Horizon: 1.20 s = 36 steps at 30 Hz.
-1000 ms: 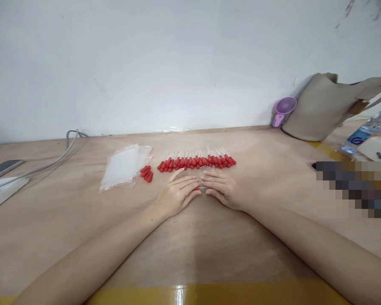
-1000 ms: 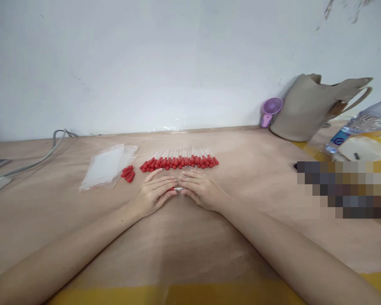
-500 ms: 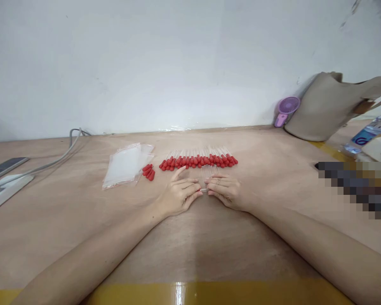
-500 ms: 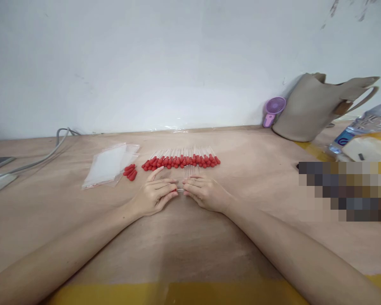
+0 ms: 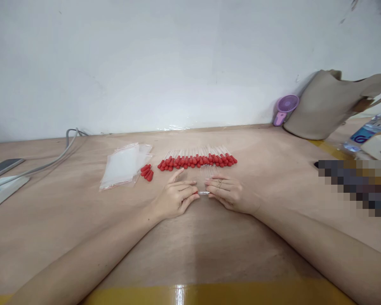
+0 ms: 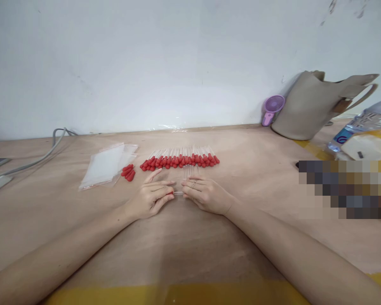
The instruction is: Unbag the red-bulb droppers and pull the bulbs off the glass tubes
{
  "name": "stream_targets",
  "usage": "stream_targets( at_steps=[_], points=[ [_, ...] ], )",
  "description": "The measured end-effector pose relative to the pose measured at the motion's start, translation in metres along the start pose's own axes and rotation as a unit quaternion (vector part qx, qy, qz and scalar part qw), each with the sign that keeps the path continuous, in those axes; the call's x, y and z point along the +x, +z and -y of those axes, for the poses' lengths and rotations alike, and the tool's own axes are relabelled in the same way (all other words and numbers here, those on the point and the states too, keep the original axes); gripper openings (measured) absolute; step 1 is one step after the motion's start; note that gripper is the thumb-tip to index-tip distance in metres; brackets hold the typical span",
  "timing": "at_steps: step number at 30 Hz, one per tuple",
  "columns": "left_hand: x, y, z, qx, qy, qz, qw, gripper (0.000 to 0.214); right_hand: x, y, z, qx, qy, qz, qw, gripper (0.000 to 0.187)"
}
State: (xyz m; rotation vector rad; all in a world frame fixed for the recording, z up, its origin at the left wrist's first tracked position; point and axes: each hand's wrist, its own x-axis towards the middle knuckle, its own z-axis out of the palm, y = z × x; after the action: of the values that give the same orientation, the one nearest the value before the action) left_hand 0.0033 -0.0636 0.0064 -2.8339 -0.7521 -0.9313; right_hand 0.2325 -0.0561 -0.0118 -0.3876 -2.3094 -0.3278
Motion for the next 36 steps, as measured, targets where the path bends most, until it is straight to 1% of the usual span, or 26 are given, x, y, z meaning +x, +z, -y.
stream_targets(
  at_steps=[5, 10, 17, 22, 26, 28, 31, 33, 36],
  points=[
    [0.000, 0.000, 0.000, 0.001, 0.016, -0.005, 1.000, 0.011, -0.001, -0.002, 0.000, 0.003, -0.005, 0.003, 1.000, 0.026],
    [0.000, -0.001, -0.001, 0.003, 0.025, -0.005, 1.000, 0.011, -0.001, -0.003, 0.001, 0.004, -0.015, -0.013, 1.000, 0.028],
    [-0.001, -0.002, 0.000, -0.017, 0.013, -0.004, 1.000, 0.009, 0.001, -0.003, 0.001, -0.018, -0.019, -0.011, 1.000, 0.028],
    [-0.002, -0.001, 0.001, -0.019, 0.008, -0.015, 1.000, 0.010, 0.003, -0.003, 0.002, -0.021, -0.016, -0.024, 0.999, 0.026],
    [-0.006, -0.001, 0.007, -0.022, -0.006, -0.018, 1.000, 0.009, 0.001, -0.007, 0.001, -0.015, -0.012, -0.030, 0.999, 0.026],
    [-0.009, -0.003, 0.012, -0.014, -0.023, -0.038, 0.999, 0.009, 0.000, -0.008, -0.001, -0.014, 0.013, -0.041, 0.999, 0.027],
    [-0.012, -0.004, 0.017, 0.009, -0.036, -0.061, 0.997, 0.008, -0.001, -0.008, -0.003, -0.031, 0.120, -0.065, 0.990, 0.024],
    [-0.012, -0.004, 0.017, 0.007, -0.039, -0.067, 0.997, 0.010, -0.001, -0.006, -0.003, -0.058, 0.188, -0.056, 0.979, 0.023],
    [-0.008, -0.005, 0.015, -0.016, -0.081, -0.089, 0.993, 0.015, -0.001, -0.003, -0.004, -0.080, 0.246, -0.028, 0.965, 0.026]
  ],
)
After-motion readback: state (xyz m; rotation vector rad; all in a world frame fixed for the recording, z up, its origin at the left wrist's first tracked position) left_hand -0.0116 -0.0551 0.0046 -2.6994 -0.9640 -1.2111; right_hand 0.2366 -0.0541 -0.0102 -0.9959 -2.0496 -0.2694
